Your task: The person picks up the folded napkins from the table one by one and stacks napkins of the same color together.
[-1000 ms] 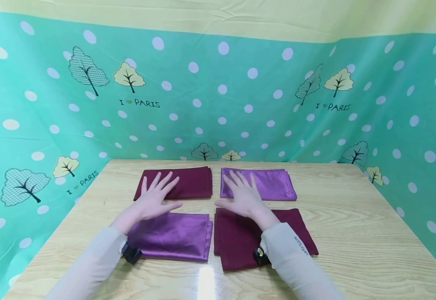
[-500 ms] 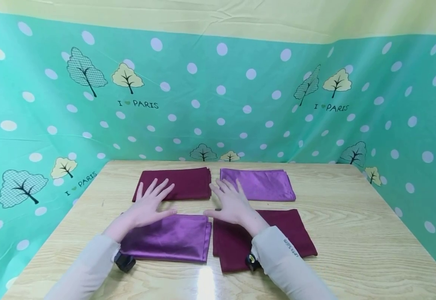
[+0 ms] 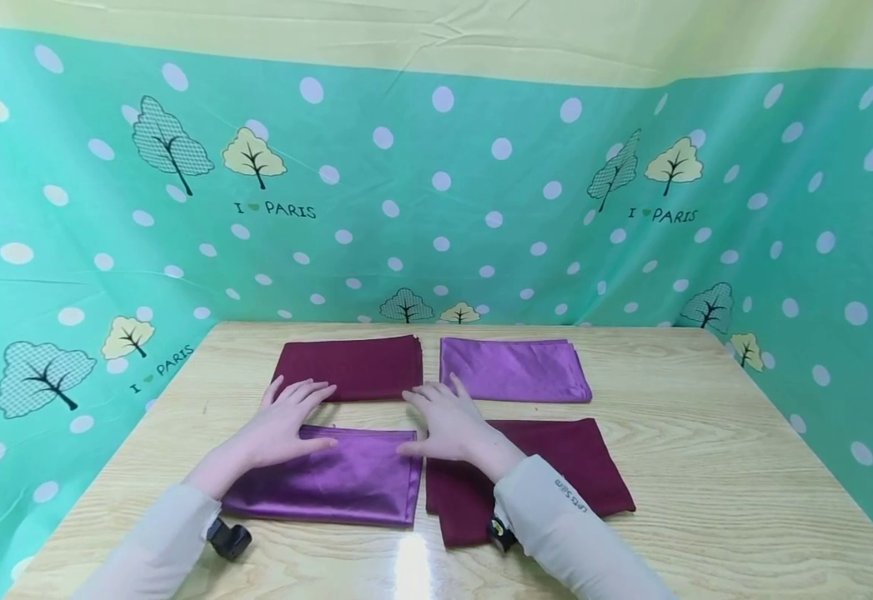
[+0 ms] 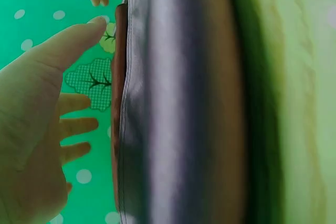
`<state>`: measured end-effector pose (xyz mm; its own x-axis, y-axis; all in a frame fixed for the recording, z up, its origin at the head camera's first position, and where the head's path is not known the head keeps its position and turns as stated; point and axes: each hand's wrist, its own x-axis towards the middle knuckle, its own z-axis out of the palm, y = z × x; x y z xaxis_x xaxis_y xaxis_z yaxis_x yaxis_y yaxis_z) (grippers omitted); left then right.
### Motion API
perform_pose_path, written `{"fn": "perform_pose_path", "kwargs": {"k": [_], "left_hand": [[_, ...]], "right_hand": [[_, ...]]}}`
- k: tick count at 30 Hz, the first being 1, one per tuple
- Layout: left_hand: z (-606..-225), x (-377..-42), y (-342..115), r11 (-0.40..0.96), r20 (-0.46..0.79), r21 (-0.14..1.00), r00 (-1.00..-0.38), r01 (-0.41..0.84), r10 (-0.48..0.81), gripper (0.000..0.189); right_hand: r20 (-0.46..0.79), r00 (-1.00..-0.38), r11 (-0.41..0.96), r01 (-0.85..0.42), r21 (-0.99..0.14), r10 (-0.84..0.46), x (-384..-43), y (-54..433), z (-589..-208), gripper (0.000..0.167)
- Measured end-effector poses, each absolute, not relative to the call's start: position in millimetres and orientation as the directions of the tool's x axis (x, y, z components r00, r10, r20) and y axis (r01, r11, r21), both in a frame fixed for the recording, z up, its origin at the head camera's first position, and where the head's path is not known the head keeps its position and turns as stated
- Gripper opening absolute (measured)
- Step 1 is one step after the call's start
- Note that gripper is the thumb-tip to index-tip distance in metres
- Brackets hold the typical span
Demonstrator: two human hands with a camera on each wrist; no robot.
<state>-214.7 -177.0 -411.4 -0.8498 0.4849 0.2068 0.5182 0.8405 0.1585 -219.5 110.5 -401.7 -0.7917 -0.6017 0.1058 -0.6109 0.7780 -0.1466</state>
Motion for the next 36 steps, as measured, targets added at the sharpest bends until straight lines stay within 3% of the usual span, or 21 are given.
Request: {"fn": "perform_pose_path", "kwargs": {"k": [13, 24, 30, 36], "left_hand": [[-413, -212, -189, 0.848, 0.156, 0.119, -0.853, 0.516, 0.498, 0.071], [-410, -215, -198, 0.844, 0.116, 0.093, -0.848, 0.528, 0.518, 0.050], [-401, -213, -204, 0.841, 0.032, 0.102, -0.847, 0.532, 0.531, 0.046], [-394, -214, -208, 0.859, -0.045, 0.139, -0.863, 0.493, 0.503, 0.044]], "right_hand": [[0.019, -0.753, 0.750, -0.657, -0.078, -0.658, -215, 100, -409, 0.079], [0.013, -0.751, 0.743, -0.654, -0.143, -0.660, -218, 97, -411, 0.064], [0.013, -0.753, 0.739, -0.649, -0.180, -0.658, -218, 97, -411, 0.056], [0.028, -0.749, 0.738, -0.658, -0.148, -0.662, -219, 97, -411, 0.053]]}}
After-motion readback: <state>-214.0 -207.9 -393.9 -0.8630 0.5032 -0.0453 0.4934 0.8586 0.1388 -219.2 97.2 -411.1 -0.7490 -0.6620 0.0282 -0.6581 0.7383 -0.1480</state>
